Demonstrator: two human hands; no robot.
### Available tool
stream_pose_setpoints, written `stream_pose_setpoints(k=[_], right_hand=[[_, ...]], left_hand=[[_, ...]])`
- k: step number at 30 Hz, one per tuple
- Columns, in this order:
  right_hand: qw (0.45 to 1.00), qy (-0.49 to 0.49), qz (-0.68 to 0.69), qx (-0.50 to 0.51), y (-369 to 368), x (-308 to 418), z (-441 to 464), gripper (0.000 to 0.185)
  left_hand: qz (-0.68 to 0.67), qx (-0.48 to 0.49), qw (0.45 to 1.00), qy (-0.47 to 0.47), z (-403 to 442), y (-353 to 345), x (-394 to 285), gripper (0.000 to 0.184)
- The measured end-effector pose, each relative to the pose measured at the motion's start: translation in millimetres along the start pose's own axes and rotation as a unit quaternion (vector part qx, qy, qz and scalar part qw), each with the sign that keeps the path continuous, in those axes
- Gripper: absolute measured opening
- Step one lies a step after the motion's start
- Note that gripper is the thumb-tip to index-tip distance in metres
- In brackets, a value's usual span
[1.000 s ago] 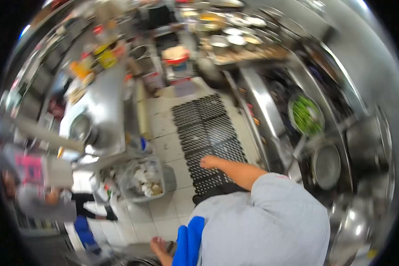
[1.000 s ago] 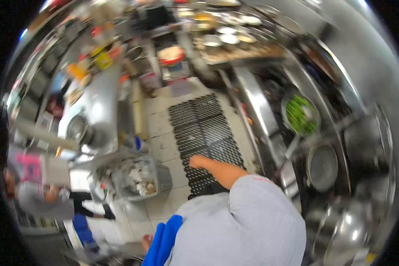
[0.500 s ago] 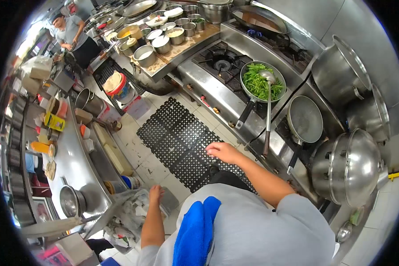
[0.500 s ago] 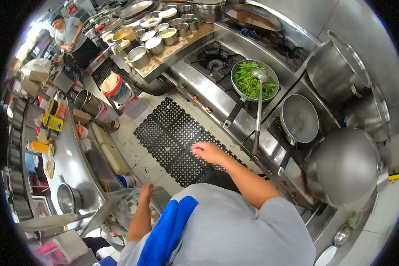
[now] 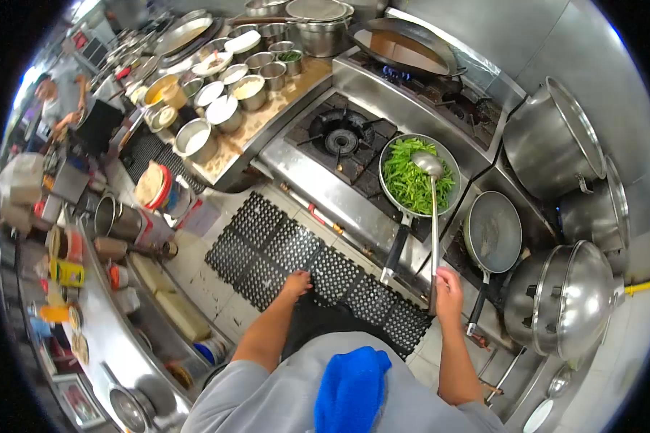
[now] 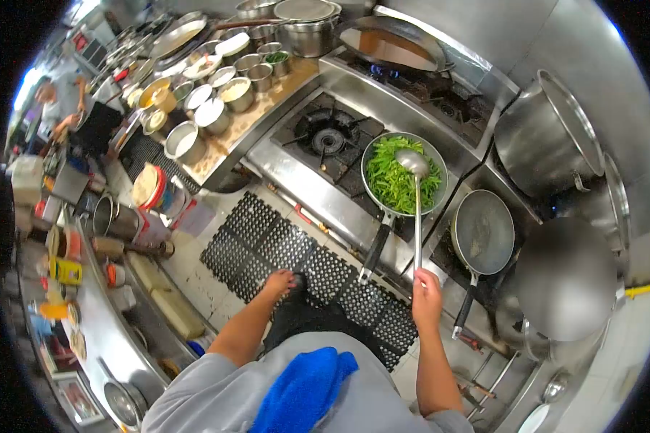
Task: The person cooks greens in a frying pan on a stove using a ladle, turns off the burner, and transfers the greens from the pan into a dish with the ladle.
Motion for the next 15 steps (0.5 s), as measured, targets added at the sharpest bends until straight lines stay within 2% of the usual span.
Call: stream_pose_setpoints(k=[3,5,7,11,12,15], right_hand=[[0.993,-0.098,-0.016,-0.056,0.6,-11.4,-28.2,0.018],[0.991,-0.102,-0.071,-0.054,-4.2,10.8,-48.3,0.017],[0.985,-0.048,-0.161,-0.041,-14.3,42.9,-60.7,0.015],[0.969,-0.16,-0.183,-0.045,-16.4,47.1,-99.6,0.011],[0.958,-0.201,-0.197,-0.044,-19.5,47.6,-105.4,0.01],[0.961,-0.184,-0.201,-0.052,-33.9,67.0,-114.2,0.011]], left_hand=[[-0.056,0.091,0.993,0.042,43.2,-33.9,-35.2,0.028],[-0.095,0.142,0.984,0.058,85.0,-59.3,-50.0,0.024],[-0.193,0.122,0.971,0.069,109.2,-77.0,-71.5,0.022],[-0.32,0.112,0.932,0.129,141.0,-116.6,-86.8,0.02],[-0.328,0.111,0.93,0.121,149.2,-126.3,-86.2,0.013],[-0.355,0.152,0.915,0.114,160.5,-144.0,-79.4,0.017]])
Point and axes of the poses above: each hand's wrist, its own z-axis towards the middle knuckle, its own y-axis out of the back of the hand, x = y × z, the point moved 7 cm from there along z, towards the middle knuckle, and after that the axes turned 5 degrees about z, right-handed, at the moved point
